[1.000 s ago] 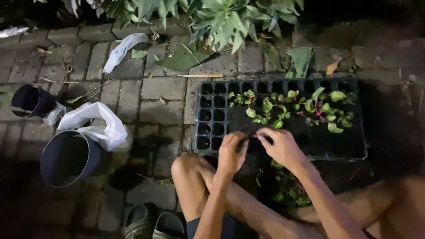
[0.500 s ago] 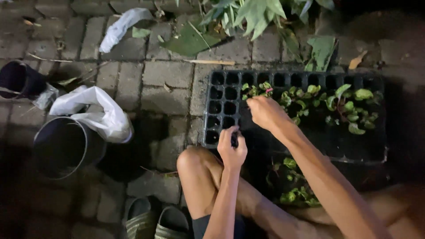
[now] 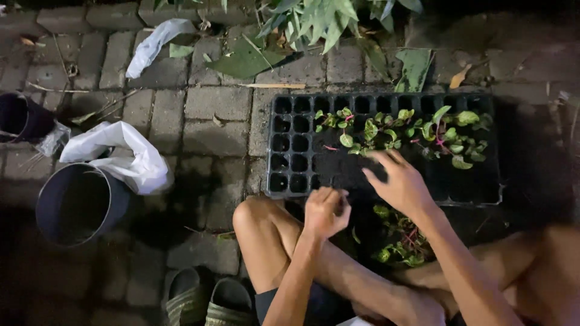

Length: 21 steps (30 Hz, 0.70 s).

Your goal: The person is preparing a seedling tray by smoothing the soil and then planting small seedlings into individual cells.

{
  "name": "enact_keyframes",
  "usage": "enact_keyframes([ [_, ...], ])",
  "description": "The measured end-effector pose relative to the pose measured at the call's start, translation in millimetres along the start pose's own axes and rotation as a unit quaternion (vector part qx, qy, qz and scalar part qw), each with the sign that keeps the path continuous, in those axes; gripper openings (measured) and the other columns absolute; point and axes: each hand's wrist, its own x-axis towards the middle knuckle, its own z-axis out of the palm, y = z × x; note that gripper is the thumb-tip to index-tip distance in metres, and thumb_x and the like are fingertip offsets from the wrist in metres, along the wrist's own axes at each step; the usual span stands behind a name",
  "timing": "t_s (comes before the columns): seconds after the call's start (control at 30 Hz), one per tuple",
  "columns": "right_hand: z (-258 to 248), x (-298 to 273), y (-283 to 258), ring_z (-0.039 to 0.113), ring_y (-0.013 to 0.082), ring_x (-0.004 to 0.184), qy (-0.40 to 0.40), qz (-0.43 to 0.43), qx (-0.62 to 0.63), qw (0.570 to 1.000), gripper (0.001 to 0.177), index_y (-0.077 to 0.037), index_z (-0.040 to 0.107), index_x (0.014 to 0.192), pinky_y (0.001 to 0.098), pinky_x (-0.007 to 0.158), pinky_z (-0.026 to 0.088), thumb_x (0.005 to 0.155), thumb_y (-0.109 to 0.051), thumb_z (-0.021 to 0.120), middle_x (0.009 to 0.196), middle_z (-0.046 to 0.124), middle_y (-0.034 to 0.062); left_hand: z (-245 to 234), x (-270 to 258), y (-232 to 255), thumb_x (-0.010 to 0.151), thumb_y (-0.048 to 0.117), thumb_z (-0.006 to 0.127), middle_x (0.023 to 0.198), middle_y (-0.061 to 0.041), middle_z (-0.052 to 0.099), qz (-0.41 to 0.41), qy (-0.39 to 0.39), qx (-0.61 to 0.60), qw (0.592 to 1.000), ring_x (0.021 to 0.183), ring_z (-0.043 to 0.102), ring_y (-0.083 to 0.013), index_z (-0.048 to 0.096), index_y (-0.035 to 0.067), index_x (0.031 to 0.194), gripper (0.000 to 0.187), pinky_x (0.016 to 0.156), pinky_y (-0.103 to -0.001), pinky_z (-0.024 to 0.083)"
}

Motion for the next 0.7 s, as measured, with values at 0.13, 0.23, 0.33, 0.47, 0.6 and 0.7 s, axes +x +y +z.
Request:
enact_keyframes([
  [0.13,10,-59,46,0.07,0.0435,0.106,0.037,0.046,0.036,0.998,0.036,-0.016,0.063,0.135,0.0542,0.076,0.065,0.103,-0.032,0.062,0.117,0.068,0.0161,1,-11,20,0.084,0.028,0.072,0.064,-0.006,0.066,0.026,-0.103,0.024,0.994,0.063,0.069,-0.0272,0.074,0.017,0.092,0.014,0.055,-0.038,0.054],
  [0.23,20,-82,66,0.073,0.0407,0.104,0.031,0.082,0.026,0.996,0.035,-0.017,0.068,0.131,0.0487,0.075,0.067,0.101,-0.033,0.063,0.115,0.071,0.0152,1,-16,30,0.098,0.038,0.062,0.057,-0.014,0.064,-0.028,-0.246,0.052,0.968,0.052,0.067,-0.0376,0.073,0.013,0.1,0.027,0.054,-0.046,0.054],
  [0.33,13,-90,53,0.069,0.0458,0.113,0.015,0.085,0.05,0.995,0.035,-0.013,0.067,0.133,0.0585,0.08,0.065,0.102,-0.029,0.061,0.114,0.072,0.0184,28,-37,17,0.099,0.042,0.055,0.06,-0.019,0.065,-0.07,-0.329,0.099,0.936,0.059,0.07,-0.0468,0.062,0.013,0.105,0.031,0.056,-0.054,0.052],
  [0.47,7,-64,30,0.07,0.0384,0.116,0.003,0.093,0.027,0.995,0.033,-0.021,0.07,0.13,0.0537,0.086,0.064,0.1,-0.033,0.063,0.116,0.075,0.012,31,-33,22,0.093,0.037,0.062,0.075,-0.025,0.071,-0.106,-0.379,0.092,0.915,0.074,0.073,-0.0491,0.064,0.013,0.121,0.036,0.067,-0.055,0.056],
  [0.6,12,-9,9,0.063,0.0339,0.131,-0.008,0.056,-0.012,0.998,0.035,-0.019,0.07,0.127,0.0526,0.097,0.058,0.101,-0.041,0.06,0.116,0.076,0.0097,7,-12,47,0.092,0.031,0.063,0.097,-0.02,0.075,-0.185,-0.399,0.009,0.898,0.089,0.074,-0.0465,0.064,0.019,0.132,0.042,0.077,-0.053,0.059],
  [0.7,23,37,3,0.064,0.0351,0.127,0.002,0.039,-0.053,0.998,0.038,-0.016,0.068,0.128,0.0532,0.093,0.058,0.102,-0.042,0.06,0.126,0.07,0.0132,-4,-10,52,0.088,0.03,0.072,0.097,-0.017,0.076,-0.226,-0.309,-0.06,0.922,0.093,0.074,-0.0403,0.07,0.014,0.122,0.037,0.08,-0.049,0.061],
])
